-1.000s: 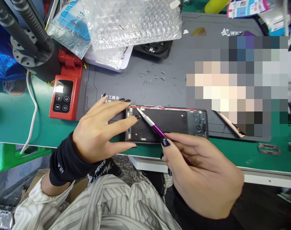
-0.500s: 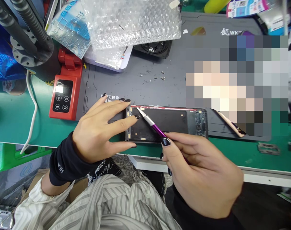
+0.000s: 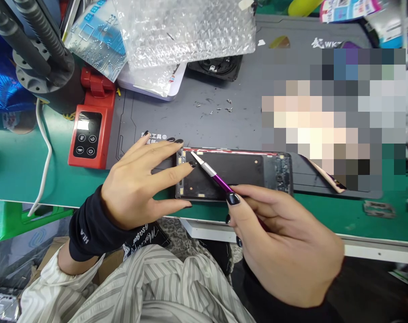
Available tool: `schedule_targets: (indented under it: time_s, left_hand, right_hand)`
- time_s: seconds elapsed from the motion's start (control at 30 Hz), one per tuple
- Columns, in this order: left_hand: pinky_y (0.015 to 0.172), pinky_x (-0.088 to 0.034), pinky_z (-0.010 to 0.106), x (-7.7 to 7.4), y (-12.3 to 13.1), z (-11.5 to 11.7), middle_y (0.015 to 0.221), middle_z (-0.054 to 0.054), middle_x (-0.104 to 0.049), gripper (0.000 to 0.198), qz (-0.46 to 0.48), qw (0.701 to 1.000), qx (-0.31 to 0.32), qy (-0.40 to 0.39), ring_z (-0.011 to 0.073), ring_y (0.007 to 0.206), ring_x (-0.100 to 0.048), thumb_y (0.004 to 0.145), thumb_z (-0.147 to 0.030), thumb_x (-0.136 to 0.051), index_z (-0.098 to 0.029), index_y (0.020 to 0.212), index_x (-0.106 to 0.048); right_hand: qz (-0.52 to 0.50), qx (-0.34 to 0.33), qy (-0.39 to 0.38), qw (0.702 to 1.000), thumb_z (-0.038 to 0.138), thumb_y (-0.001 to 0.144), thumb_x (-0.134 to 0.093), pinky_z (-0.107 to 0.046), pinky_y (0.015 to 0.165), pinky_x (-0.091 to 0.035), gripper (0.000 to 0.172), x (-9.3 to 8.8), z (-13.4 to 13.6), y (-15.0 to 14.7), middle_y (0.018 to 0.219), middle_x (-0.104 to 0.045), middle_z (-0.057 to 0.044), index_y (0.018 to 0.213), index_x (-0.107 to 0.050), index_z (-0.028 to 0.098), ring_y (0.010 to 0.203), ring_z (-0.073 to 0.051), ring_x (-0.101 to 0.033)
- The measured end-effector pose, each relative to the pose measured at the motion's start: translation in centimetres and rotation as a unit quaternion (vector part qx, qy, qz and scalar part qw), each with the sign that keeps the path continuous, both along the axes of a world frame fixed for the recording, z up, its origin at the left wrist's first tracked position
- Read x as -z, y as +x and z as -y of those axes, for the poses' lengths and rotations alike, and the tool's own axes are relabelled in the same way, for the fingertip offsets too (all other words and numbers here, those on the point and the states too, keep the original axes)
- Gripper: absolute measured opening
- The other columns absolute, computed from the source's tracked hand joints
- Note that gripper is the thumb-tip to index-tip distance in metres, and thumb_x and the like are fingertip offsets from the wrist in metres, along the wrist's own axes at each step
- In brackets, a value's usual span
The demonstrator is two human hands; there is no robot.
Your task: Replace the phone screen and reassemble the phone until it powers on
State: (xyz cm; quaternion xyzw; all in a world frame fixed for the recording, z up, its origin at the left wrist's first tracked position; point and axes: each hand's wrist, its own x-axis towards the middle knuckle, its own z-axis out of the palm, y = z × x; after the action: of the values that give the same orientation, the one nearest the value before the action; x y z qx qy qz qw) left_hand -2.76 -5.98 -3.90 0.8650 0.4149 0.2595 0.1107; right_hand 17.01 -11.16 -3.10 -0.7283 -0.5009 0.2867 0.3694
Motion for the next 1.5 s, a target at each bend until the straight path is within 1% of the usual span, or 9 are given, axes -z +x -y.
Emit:
schedule_targets:
  time_s: [0.13,0.43,0.67,0.87,1.1,1.5]
  left_hand:
    - [0.105,-0.045,0.051,0.0,0.01,0.02,0.122,0.015,-0.065,0.037,0.002,1.0,0.0,0.002,0.0267,0.114,-0.062,0.079,-0.039,-0.071,-0.017,0.108,-0.064]
    - [0.104,-0.045,0.052,0.04,0.02,0.0,0.121,0.015,-0.066,0.037,0.005,1.0,-0.001,0.001,0.0265,0.113,-0.063,0.078,-0.039,-0.071,-0.017,0.107,-0.065]
    - [0.104,-0.045,0.052,-0.02,0.02,-0.05,0.122,0.015,-0.065,0.037,0.001,1.0,0.0,-0.003,0.0264,0.113,-0.063,0.078,-0.04,-0.071,-0.018,0.107,-0.065]
    - [0.104,-0.046,0.05,-0.05,0.05,-0.01,0.123,0.014,-0.065,0.035,-0.01,1.0,-0.004,-0.005,0.0251,0.114,-0.062,0.08,-0.041,-0.069,-0.019,0.107,-0.064]
    - [0.104,-0.045,0.051,0.01,0.07,-0.05,0.121,0.016,-0.065,0.037,0.002,1.0,0.001,0.001,0.027,0.113,-0.062,0.079,-0.039,-0.07,-0.016,0.107,-0.065]
    - [0.103,-0.046,0.051,0.02,-0.01,-0.02,0.12,0.017,-0.066,0.037,0.006,1.0,0.002,0.008,0.0274,0.113,-0.063,0.078,-0.039,-0.072,-0.015,0.106,-0.066]
  right_hand:
    - [-0.001,0.006,0.003,1.0,0.023,0.076,-0.069,-0.018,0.044,-0.042,0.01,0.01,0.05,-0.17,0.059,-0.062,0.004,0.085,-0.073,0.02,0.046,-0.007,-0.053]
    - [-0.004,-0.003,0.008,1.0,0.023,0.077,-0.069,-0.017,0.044,-0.043,0.012,0.15,0.19,0.08,0.06,-0.062,0.005,0.088,-0.073,0.02,0.047,-0.006,-0.053]
    - [-0.006,0.016,-0.002,1.0,0.023,0.075,-0.069,-0.018,0.043,-0.041,0.01,-0.25,-0.05,-0.29,0.056,-0.06,0.005,0.084,-0.073,0.02,0.045,-0.006,-0.051]
    - [-0.003,0.015,-0.001,1.0,0.023,0.075,-0.069,-0.018,0.043,-0.042,0.01,-0.24,-0.08,-0.27,0.057,-0.061,0.004,0.084,-0.073,0.019,0.045,-0.007,-0.052]
    - [-0.002,0.008,0.007,1.0,0.023,0.076,-0.07,-0.017,0.044,-0.041,0.01,0.03,-0.05,-0.12,0.058,-0.06,0.005,0.085,-0.073,0.02,0.046,-0.005,-0.051]
    - [0.012,0.007,0.009,1.0,0.024,0.076,-0.07,-0.017,0.045,-0.042,0.013,0.14,0.01,-0.15,0.06,-0.062,0.004,0.088,-0.073,0.02,0.047,-0.006,-0.053]
